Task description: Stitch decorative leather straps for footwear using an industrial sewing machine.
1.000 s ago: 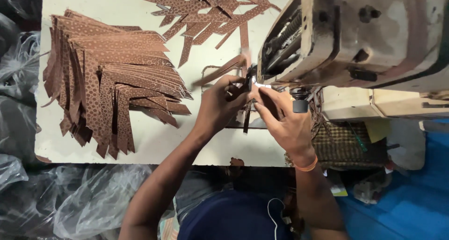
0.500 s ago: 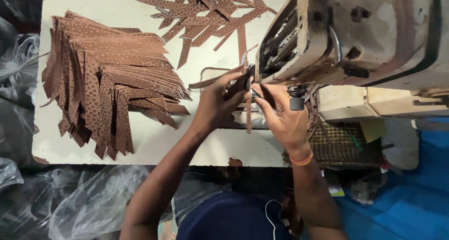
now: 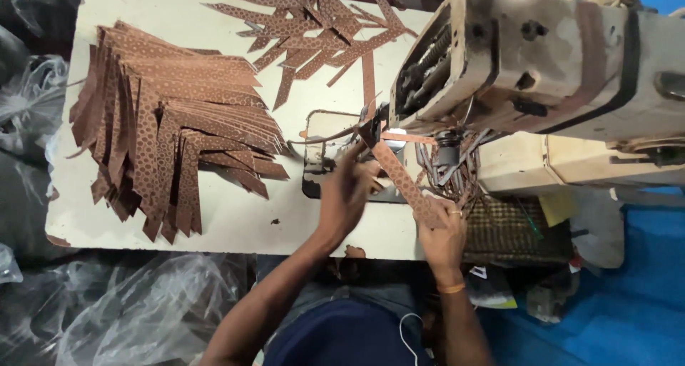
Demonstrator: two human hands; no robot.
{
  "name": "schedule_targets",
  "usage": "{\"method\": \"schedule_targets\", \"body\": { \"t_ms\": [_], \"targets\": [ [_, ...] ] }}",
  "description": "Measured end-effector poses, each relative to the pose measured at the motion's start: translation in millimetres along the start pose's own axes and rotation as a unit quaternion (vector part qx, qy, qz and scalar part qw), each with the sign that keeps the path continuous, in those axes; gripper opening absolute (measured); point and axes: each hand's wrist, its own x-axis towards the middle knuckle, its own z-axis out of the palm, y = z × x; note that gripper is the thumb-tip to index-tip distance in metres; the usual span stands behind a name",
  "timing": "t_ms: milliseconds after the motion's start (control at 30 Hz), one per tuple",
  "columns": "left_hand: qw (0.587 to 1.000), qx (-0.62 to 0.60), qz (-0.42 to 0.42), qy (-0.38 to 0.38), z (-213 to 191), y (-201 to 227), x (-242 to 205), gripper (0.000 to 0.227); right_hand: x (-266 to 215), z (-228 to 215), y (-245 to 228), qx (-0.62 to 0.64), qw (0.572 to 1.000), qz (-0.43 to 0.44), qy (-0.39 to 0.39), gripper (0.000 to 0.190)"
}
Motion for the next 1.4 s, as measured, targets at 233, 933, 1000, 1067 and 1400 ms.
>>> {"method": "schedule_targets", "body": {
  "t_ms": [233, 933, 1000, 1067, 1400],
  "targets": [
    [0.789, 0.404, 0.386, 0.254, -35, 22, 52, 0.044, -19, 23, 32, -0.139, 0.99, -0.014, 0.018, 0.017],
    [0.902, 0.384, 0.149, 0.13, -71, 31, -34, 0.015, 47, 24, -142, 0.65, 0.651, 0.298, -0.256, 0.04],
    [0.904, 0.381, 0.143, 0.128, -73, 31, -35, 0.015, 42, 19, -144, 0.651, 0.641, 0.299, -0.275, 0.039],
    [0.908, 0.378, 0.135, 0.121, -72, 31, -36, 0.016, 41, 20, -144, 0.653, 0.63, 0.305, -0.291, 0.039],
    [0.888, 0.383, 0.131, 0.216, -104, 131, -69, 0.021, 22, 29, -109, 0.613, 0.694, 0.257, -0.276, 0.039]
  ]
}}
